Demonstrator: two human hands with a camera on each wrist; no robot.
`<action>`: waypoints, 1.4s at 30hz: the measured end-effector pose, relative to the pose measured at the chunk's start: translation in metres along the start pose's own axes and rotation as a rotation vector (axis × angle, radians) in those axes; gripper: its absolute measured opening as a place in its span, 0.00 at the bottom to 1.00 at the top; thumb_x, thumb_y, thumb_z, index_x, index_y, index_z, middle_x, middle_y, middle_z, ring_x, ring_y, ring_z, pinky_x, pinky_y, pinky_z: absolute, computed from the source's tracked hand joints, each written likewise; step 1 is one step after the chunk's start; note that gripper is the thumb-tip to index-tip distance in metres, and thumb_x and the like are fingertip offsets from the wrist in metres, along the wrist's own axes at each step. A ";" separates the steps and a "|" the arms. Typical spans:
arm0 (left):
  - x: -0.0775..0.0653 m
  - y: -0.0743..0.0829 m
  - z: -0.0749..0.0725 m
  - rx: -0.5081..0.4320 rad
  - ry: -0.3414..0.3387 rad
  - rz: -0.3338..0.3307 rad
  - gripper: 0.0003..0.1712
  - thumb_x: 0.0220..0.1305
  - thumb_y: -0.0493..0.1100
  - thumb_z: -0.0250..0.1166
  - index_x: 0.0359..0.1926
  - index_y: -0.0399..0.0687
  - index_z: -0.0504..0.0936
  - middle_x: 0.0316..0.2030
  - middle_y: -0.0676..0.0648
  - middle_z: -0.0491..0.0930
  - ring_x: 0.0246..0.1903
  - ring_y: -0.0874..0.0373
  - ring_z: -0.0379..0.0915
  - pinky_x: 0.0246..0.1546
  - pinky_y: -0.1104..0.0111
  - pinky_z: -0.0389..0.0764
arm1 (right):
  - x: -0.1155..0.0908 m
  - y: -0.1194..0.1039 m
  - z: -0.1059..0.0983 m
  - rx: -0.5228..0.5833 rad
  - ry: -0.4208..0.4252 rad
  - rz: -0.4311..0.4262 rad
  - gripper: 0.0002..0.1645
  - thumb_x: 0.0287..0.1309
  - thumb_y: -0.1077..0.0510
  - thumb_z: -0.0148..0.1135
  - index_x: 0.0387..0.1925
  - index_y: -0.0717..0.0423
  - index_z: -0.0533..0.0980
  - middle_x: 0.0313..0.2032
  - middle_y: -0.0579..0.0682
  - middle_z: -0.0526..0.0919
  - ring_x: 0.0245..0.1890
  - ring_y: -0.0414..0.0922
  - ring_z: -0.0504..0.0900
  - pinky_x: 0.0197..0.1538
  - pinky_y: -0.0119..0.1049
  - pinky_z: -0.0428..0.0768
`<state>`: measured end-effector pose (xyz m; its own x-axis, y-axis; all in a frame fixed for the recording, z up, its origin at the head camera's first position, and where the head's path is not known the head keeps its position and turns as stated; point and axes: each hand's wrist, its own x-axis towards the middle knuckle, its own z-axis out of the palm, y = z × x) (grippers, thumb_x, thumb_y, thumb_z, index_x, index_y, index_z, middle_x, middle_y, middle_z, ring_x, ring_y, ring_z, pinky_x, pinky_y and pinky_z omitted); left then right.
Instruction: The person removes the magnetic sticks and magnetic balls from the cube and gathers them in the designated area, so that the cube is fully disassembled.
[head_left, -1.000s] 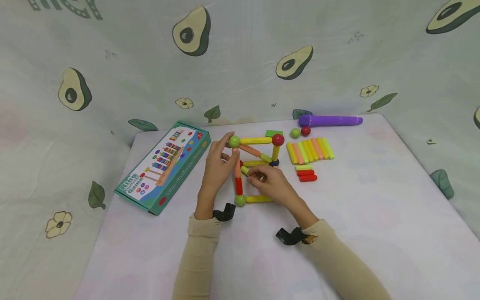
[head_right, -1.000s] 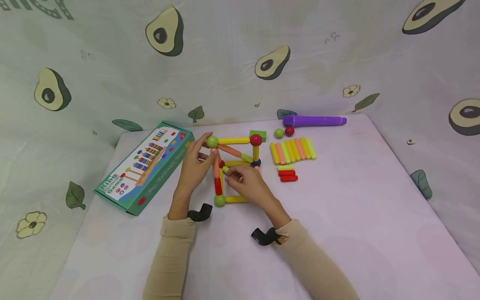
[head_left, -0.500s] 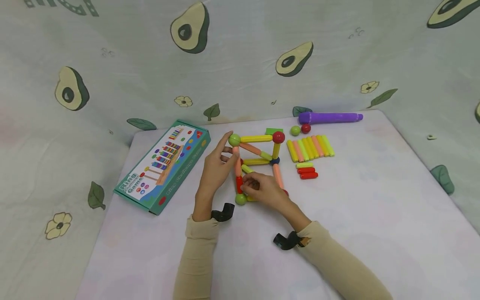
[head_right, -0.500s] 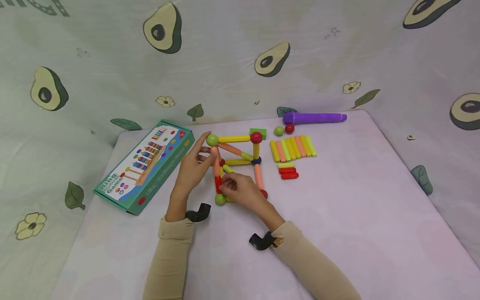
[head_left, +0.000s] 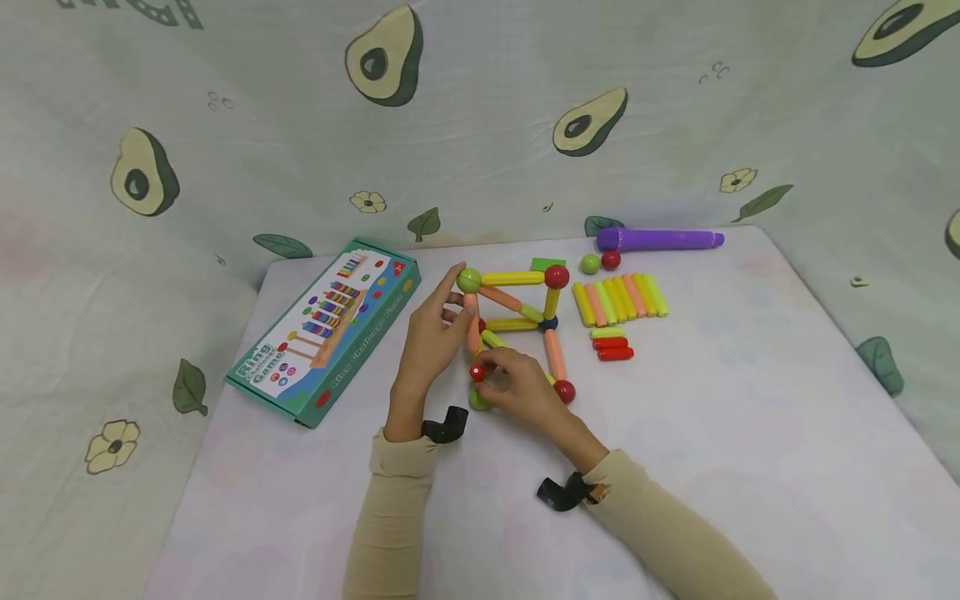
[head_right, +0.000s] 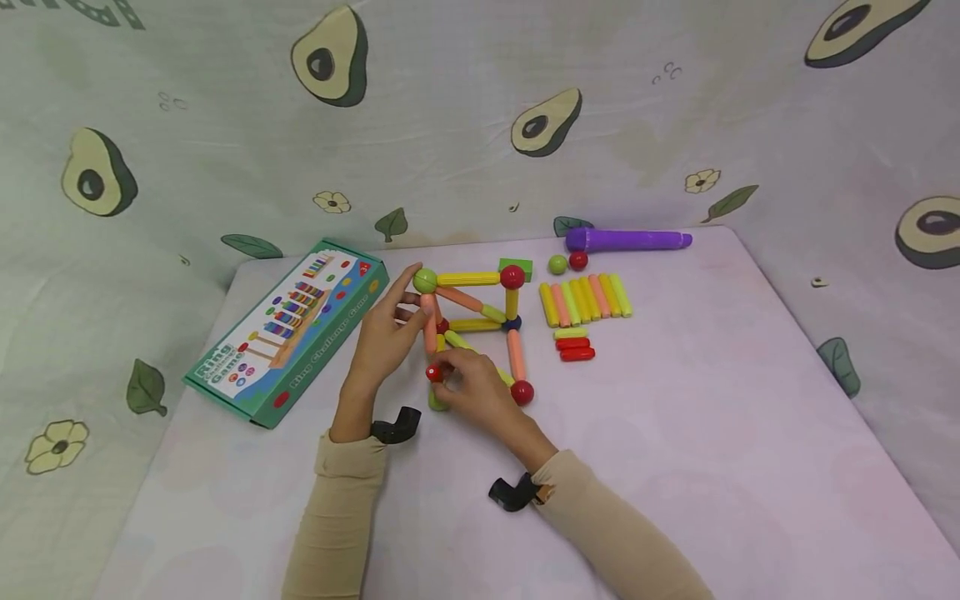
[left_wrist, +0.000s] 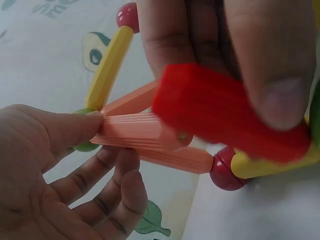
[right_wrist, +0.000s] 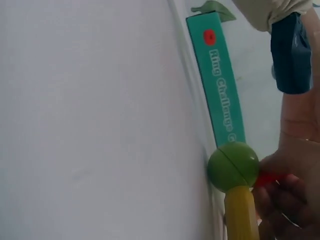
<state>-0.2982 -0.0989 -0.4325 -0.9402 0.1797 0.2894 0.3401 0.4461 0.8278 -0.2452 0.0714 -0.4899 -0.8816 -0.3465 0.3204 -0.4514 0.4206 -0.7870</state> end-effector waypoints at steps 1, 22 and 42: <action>0.000 0.000 0.000 0.003 0.002 0.002 0.33 0.73 0.50 0.62 0.75 0.64 0.64 0.46 0.46 0.80 0.35 0.54 0.79 0.36 0.61 0.81 | 0.000 -0.001 0.000 -0.015 0.001 -0.034 0.19 0.54 0.64 0.73 0.49 0.60 0.81 0.39 0.47 0.83 0.40 0.44 0.80 0.47 0.45 0.81; -0.001 0.001 -0.003 -0.022 -0.015 -0.004 0.34 0.72 0.47 0.62 0.75 0.65 0.63 0.46 0.48 0.80 0.34 0.53 0.78 0.36 0.61 0.81 | -0.038 0.001 -0.086 -0.354 0.070 -0.132 0.21 0.53 0.60 0.76 0.51 0.53 0.83 0.45 0.45 0.83 0.46 0.43 0.78 0.51 0.44 0.79; 0.000 -0.001 -0.004 -0.036 -0.022 -0.080 0.34 0.71 0.47 0.62 0.74 0.61 0.63 0.47 0.50 0.80 0.35 0.56 0.79 0.36 0.61 0.80 | -0.066 0.052 -0.158 -0.697 -0.042 0.084 0.20 0.50 0.65 0.76 0.46 0.62 0.83 0.44 0.58 0.83 0.48 0.56 0.77 0.48 0.50 0.67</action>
<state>-0.2986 -0.1030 -0.4315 -0.9636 0.1644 0.2111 0.2625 0.4285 0.8646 -0.2326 0.2483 -0.4690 -0.9178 -0.3150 0.2417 -0.3771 0.8820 -0.2825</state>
